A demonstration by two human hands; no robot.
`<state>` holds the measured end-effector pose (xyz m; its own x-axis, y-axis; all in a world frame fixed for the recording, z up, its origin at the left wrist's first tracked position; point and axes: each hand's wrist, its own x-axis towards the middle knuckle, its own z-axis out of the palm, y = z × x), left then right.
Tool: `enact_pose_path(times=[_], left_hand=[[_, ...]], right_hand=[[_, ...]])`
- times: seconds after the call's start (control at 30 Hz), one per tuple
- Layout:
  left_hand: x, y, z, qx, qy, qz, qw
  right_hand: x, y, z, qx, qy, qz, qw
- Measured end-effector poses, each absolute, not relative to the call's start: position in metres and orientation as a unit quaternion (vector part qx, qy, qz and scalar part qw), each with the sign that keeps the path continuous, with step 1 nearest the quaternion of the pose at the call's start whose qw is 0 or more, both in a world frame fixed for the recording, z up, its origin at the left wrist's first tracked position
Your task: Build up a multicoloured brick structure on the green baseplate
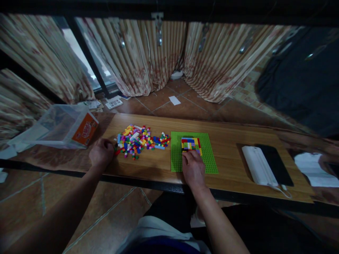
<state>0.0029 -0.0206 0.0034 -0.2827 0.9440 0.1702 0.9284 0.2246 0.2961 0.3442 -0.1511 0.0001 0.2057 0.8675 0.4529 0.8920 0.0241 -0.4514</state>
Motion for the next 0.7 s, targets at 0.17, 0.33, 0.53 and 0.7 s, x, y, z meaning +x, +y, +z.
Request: enact_pose_path(times=[0.17, 0.33, 0.53, 0.7], left_hand=[[0.002, -0.02, 0.002, 0.6, 0.782, 0.168, 0.015], [0.002, -0.02, 0.002, 0.602, 0.781, 0.169, 0.019], [0.002, -0.02, 0.003, 0.602, 0.78, 0.169, 0.015], [0.002, -0.02, 0.003, 0.606, 0.778, 0.166, 0.019]], right_hand=[[0.344, -0.149, 0.003, -0.722, -0.609, -0.021, 0.328], [0.345, -0.147, 0.006, -0.724, -0.601, -0.015, 0.34], [0.347, -0.15, -0.004, -0.702, -0.611, -0.048, 0.363], [0.345, -0.156, -0.015, -0.689, -0.624, -0.112, 0.353]])
